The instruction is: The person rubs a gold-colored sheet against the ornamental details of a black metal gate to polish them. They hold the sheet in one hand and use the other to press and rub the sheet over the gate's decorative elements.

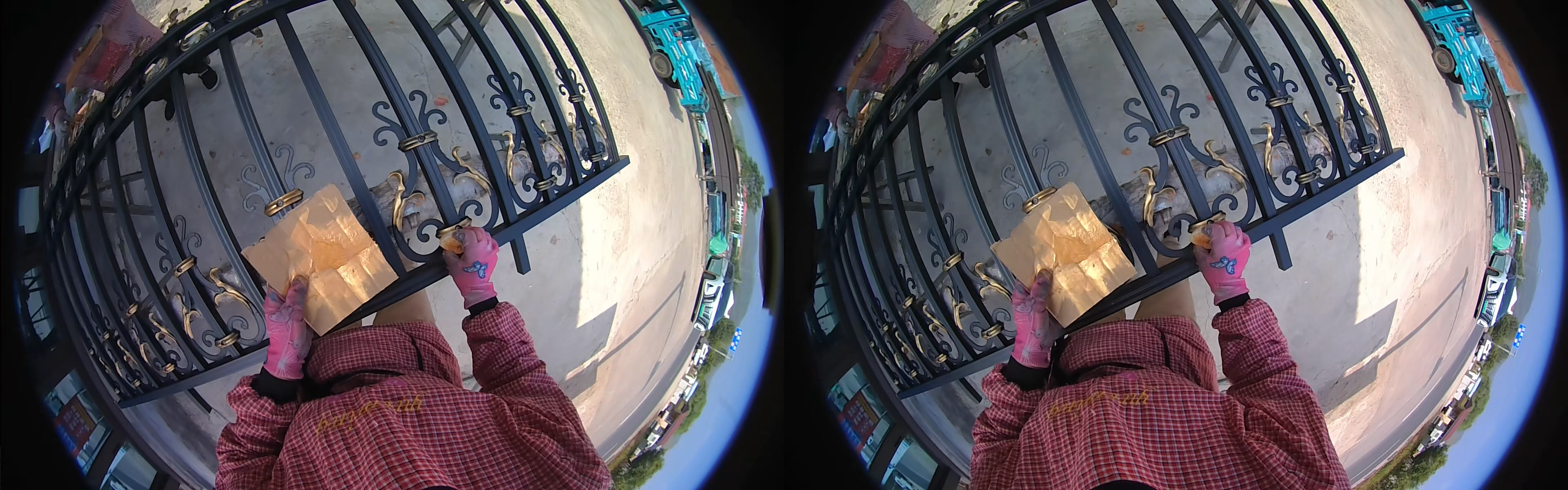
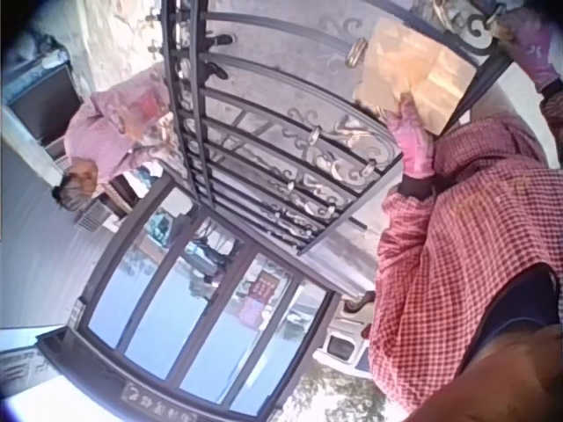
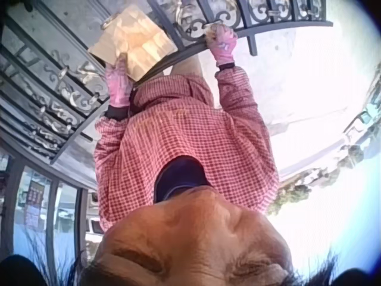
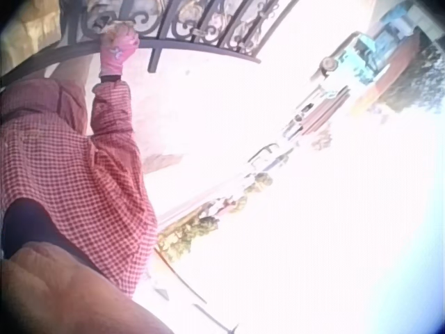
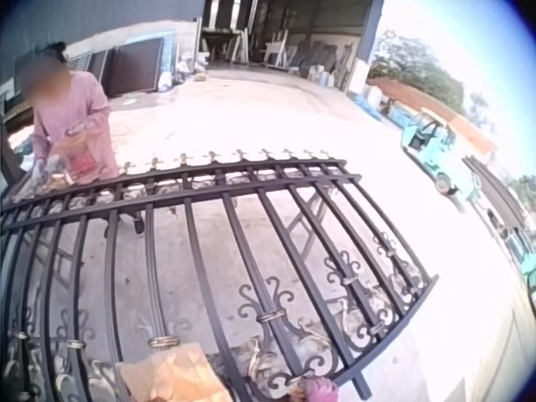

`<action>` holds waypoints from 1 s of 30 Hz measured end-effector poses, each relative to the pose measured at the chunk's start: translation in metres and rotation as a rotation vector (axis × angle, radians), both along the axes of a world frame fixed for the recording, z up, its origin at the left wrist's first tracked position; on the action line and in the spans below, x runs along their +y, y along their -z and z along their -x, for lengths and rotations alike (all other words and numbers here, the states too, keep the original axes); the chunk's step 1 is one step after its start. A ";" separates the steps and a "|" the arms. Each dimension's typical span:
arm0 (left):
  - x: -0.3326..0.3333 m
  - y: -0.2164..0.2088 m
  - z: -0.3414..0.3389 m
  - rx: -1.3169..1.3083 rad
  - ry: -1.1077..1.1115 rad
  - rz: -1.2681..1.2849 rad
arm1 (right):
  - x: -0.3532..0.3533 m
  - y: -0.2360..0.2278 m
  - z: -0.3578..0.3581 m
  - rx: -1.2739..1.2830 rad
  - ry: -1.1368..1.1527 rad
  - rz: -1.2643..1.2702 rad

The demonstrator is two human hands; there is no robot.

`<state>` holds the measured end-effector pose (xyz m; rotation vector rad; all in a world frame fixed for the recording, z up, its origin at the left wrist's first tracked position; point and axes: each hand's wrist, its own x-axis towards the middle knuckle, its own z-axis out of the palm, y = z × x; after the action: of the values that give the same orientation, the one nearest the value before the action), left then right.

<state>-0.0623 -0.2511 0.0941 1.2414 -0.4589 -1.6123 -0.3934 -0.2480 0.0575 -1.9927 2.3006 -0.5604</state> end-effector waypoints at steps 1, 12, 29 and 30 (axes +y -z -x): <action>-0.001 -0.002 0.000 -0.015 0.000 0.006 | -0.001 0.000 0.005 -0.024 0.063 0.007; -0.012 -0.016 0.013 -0.128 0.069 0.019 | -0.006 -0.005 0.025 -0.265 0.265 0.021; -0.014 -0.019 0.020 -0.132 0.081 0.017 | -0.035 -0.030 0.051 -0.452 0.183 -0.088; -0.013 -0.019 0.022 -0.137 0.077 0.034 | -0.035 -0.031 0.054 -0.470 0.234 -0.064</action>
<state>-0.0841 -0.2645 0.1134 1.3277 -0.6243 -1.5828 -0.4473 -0.2833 0.0884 -1.3814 2.2206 -0.8509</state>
